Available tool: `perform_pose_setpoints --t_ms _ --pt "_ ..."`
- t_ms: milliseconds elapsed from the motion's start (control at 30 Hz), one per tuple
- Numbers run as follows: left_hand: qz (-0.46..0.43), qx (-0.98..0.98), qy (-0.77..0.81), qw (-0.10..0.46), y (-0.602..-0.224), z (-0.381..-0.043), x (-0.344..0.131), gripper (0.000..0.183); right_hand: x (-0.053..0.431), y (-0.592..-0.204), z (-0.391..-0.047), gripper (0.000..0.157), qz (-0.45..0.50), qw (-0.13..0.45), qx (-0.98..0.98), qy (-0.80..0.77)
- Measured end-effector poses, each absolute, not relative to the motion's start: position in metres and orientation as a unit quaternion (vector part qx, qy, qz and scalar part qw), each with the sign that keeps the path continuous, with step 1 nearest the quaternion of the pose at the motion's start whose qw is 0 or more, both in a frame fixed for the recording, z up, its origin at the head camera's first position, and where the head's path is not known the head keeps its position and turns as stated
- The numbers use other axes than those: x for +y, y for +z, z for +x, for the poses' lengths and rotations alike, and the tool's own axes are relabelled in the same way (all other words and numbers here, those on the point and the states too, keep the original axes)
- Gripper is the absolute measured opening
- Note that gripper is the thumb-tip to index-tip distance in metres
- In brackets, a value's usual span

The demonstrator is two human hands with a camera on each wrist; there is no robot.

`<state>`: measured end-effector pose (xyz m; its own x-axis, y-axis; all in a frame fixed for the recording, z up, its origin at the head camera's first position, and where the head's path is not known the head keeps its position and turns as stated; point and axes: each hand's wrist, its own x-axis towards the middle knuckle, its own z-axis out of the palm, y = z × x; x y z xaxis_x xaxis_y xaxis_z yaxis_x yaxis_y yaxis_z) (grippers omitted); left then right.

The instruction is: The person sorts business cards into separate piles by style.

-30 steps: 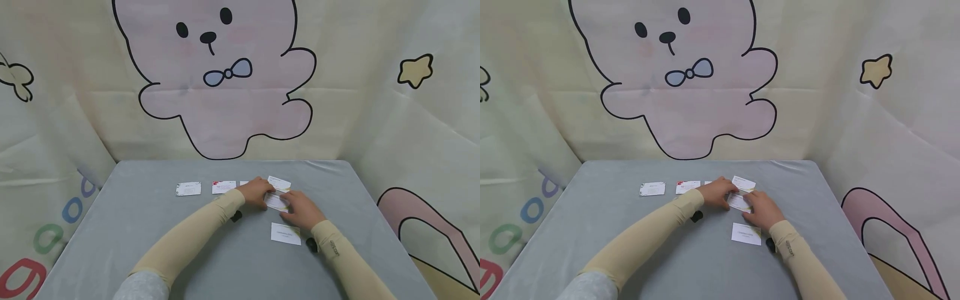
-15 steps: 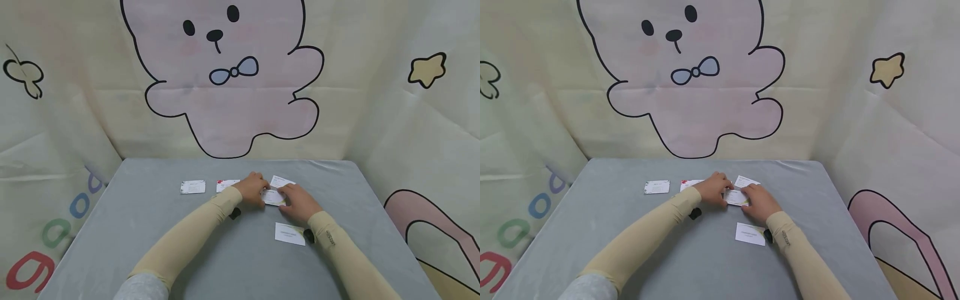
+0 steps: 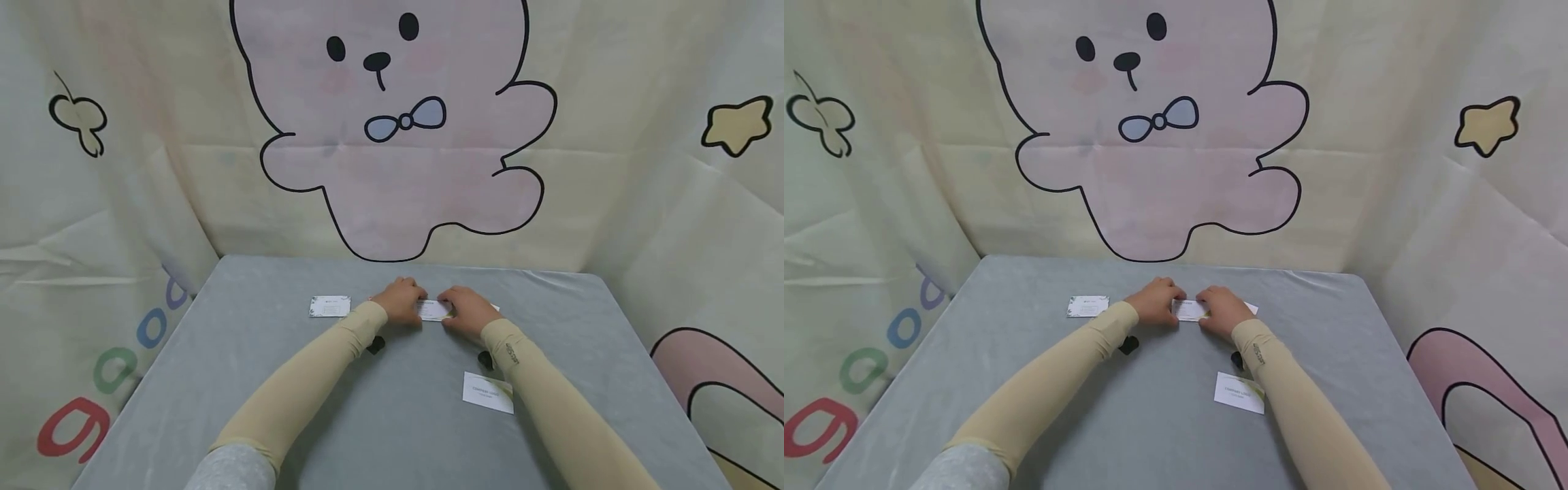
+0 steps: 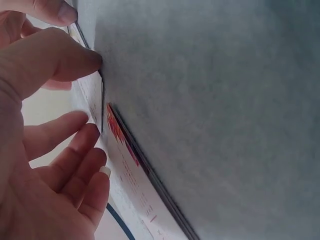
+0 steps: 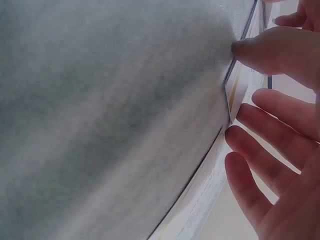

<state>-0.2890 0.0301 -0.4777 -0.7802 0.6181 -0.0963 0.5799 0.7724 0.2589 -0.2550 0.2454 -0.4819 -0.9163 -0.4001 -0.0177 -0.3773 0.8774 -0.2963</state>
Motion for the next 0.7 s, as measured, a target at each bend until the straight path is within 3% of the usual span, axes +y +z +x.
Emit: perform_pose_setpoints --t_ms 367,700 --pt "0.323 0.936 0.107 0.088 -0.480 -0.289 0.035 0.063 0.249 -0.484 -0.252 0.048 -0.191 0.048 0.969 -0.147" --pt "0.361 0.925 0.084 0.087 -0.465 -0.294 0.076 0.078 0.296 -0.489 -0.243 0.062 -0.149 0.020 0.970 -0.190"
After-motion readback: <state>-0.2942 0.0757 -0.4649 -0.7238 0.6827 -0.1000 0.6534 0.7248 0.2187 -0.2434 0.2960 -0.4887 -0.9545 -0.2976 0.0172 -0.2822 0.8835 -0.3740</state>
